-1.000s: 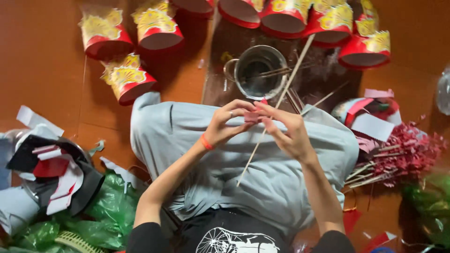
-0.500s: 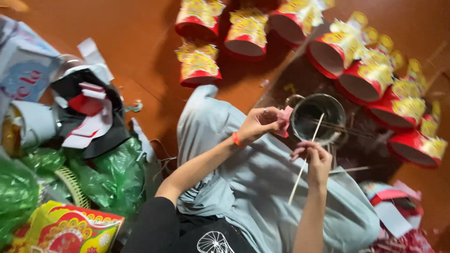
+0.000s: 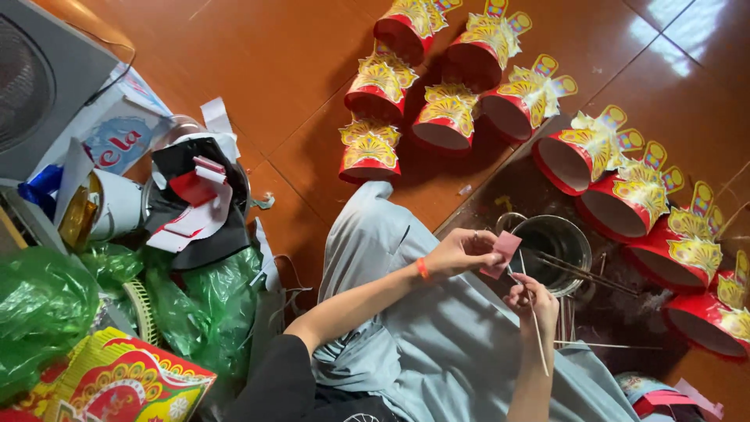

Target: Assembling decorative paper ornaments by attaching red paper strips to wooden sticks.

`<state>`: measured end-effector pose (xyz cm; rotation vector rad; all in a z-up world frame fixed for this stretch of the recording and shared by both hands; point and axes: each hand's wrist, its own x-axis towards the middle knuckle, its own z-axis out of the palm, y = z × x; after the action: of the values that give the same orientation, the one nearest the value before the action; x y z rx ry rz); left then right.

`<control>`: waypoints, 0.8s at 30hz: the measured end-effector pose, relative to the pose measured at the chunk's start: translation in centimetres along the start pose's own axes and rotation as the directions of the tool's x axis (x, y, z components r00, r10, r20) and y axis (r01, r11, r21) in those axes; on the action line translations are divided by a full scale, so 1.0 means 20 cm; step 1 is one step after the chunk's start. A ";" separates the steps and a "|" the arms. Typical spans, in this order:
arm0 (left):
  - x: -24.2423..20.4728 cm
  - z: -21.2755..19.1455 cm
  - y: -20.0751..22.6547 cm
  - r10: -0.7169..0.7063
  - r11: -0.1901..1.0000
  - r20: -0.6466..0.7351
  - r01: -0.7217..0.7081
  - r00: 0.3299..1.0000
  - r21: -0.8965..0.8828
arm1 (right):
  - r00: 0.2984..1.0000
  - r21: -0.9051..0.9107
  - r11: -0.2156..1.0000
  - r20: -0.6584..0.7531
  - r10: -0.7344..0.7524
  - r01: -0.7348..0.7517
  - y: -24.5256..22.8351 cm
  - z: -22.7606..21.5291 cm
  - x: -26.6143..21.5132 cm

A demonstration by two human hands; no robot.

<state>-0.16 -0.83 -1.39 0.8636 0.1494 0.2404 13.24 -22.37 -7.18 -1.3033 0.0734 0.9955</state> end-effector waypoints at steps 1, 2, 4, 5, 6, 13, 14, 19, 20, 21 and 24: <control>0.01 0.00 0.01 0.009 0.999 0.024 -0.008 1.000 -0.035 | 1.000 -0.002 1.000 -0.013 -0.005 0.005 0.00 0.00 0.01; 0.01 -0.01 -0.01 0.015 0.999 0.028 -0.014 0.999 -0.028 | 1.000 0.000 1.000 -0.008 -0.013 0.013 0.00 0.00 -0.02; 0.02 -0.05 -0.06 0.007 1.000 0.018 -0.007 1.000 0.004 | 0.998 -0.114 0.991 0.004 -0.068 0.068 -0.01 -0.01 -0.07; 0.02 -0.03 -0.03 0.013 1.000 0.019 -0.013 1.000 0.007 | 0.997 -0.115 0.991 0.009 -0.072 0.073 -0.04 0.03 -0.13; 0.02 -0.01 0.01 -0.015 1.000 0.013 0.015 1.000 -0.026 | 0.994 -0.226 0.968 0.011 -0.110 0.110 -0.06 0.07 -0.19; 0.01 0.02 0.03 -0.069 0.997 -0.089 0.070 0.994 0.013 | 0.928 -0.511 0.804 -0.033 -0.371 0.304 0.05 0.12 -0.36; 0.01 0.01 0.00 -0.068 0.997 -0.083 0.069 0.994 0.015 | 0.926 -0.510 0.804 -0.035 -0.376 0.307 0.05 0.12 -0.35; 0.00 0.03 0.05 -0.113 0.993 0.000 0.113 0.994 0.015 | 0.942 -0.513 0.821 -0.070 -0.329 0.249 -0.01 0.19 -0.37; 0.03 -0.03 0.01 -0.112 0.994 0.006 0.112 0.994 0.018 | 0.940 -0.512 0.821 -0.072 -0.335 0.253 0.00 0.19 -0.34; 0.04 -0.06 -0.05 -0.122 0.991 0.051 0.119 0.991 0.066 | 0.928 -0.511 0.817 -0.092 -0.360 0.267 0.01 0.16 -0.35; 0.01 -0.02 0.01 -0.198 0.965 0.108 0.174 0.974 0.196 | 0.921 -0.552 0.797 -0.124 -0.370 0.246 0.02 0.16 -0.38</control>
<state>-0.11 -0.27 -1.49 1.0412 0.1345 -0.0057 6.84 -23.97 -2.28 -1.8663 -0.2566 0.5895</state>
